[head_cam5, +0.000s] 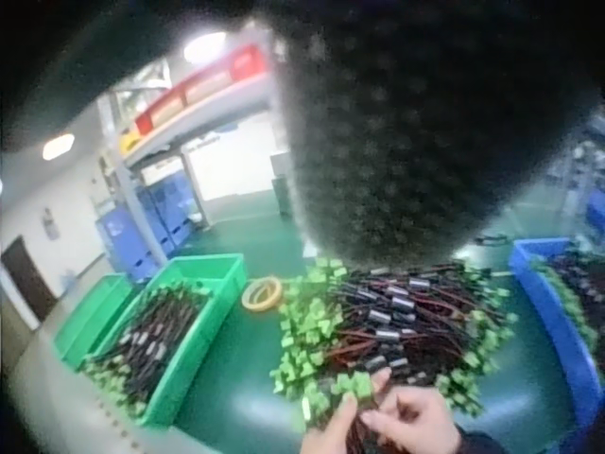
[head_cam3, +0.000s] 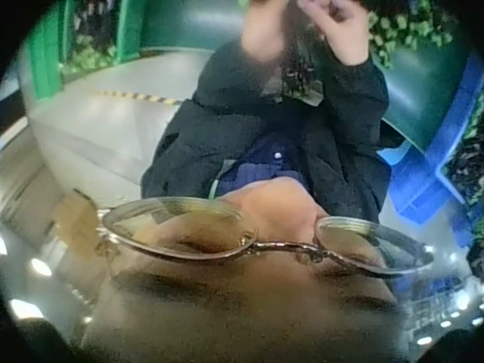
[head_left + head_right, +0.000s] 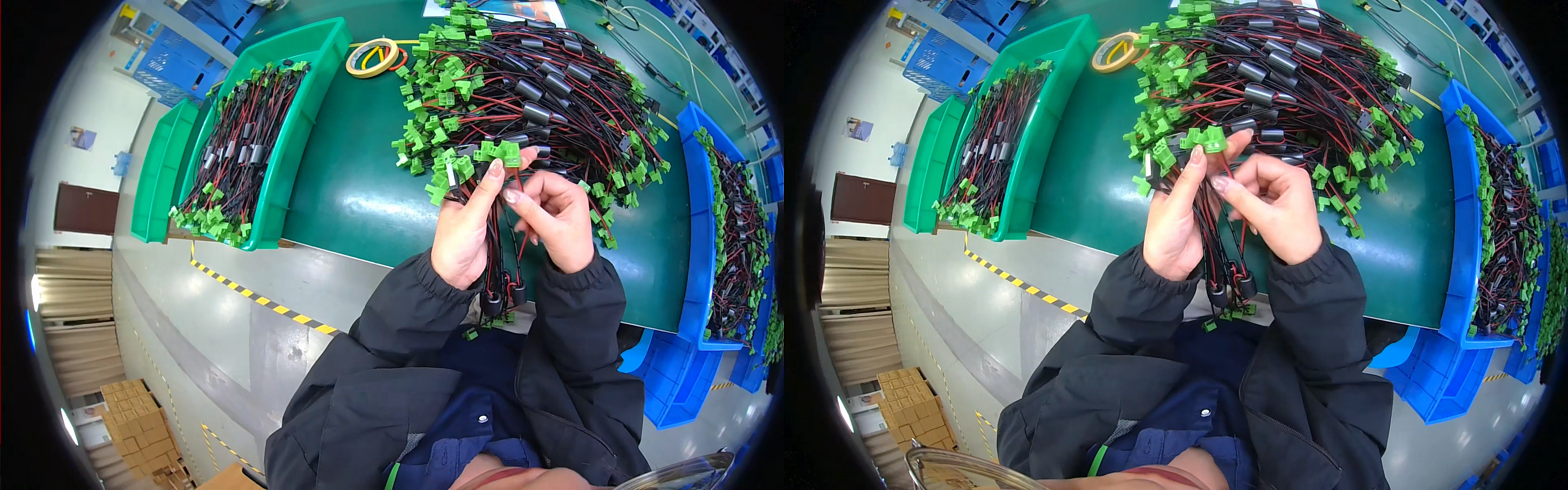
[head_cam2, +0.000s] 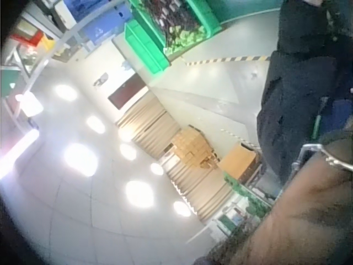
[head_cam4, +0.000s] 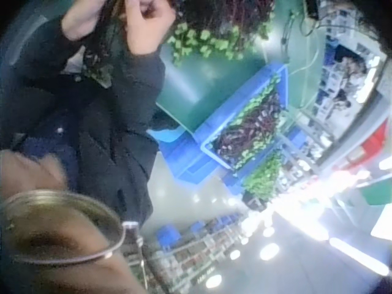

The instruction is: The person sorts and organizes green electrical connectors with wire harnesses by hand, placing them into different bins on a workbench.

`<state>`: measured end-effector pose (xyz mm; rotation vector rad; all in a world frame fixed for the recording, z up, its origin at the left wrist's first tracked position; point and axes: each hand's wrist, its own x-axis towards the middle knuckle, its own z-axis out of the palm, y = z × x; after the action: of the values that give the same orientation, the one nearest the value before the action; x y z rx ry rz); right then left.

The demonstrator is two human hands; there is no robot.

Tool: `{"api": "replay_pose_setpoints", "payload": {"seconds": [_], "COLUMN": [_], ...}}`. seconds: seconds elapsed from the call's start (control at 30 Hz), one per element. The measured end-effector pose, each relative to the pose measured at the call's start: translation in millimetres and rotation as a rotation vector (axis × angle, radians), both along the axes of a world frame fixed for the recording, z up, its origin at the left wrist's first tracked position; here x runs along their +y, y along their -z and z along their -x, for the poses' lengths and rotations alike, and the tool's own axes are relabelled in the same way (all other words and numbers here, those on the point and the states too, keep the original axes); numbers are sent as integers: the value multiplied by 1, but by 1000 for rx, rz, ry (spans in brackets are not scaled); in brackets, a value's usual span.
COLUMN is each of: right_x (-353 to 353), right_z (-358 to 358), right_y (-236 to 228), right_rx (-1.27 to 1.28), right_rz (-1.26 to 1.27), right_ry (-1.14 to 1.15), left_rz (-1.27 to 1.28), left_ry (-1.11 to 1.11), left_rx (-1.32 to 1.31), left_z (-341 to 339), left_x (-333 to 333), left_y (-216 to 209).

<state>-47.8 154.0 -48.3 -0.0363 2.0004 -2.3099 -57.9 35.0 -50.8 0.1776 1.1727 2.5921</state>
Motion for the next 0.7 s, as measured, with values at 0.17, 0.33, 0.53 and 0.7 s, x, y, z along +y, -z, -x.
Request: {"api": "replay_pose_setpoints", "payload": {"seconds": [0.17,0.33,0.53,0.7], "right_x": [-7,-6,-2,-6], "right_z": [-1,0,0,-2], "right_y": [1,5,15,8], "right_rx": [166,242,405,415], "right_rz": [-144,-81,-239,-250], "right_ry": [116,101,94,55], "left_rz": [-24,-151,-86,30], "left_ry": [46,66,-9,9], "left_rx": [32,-228,-122,-48], "left_z": [-2,-1,-2,6], "left_x": [3,-3,1,-5], "left_y": [0,10,2,12]}}
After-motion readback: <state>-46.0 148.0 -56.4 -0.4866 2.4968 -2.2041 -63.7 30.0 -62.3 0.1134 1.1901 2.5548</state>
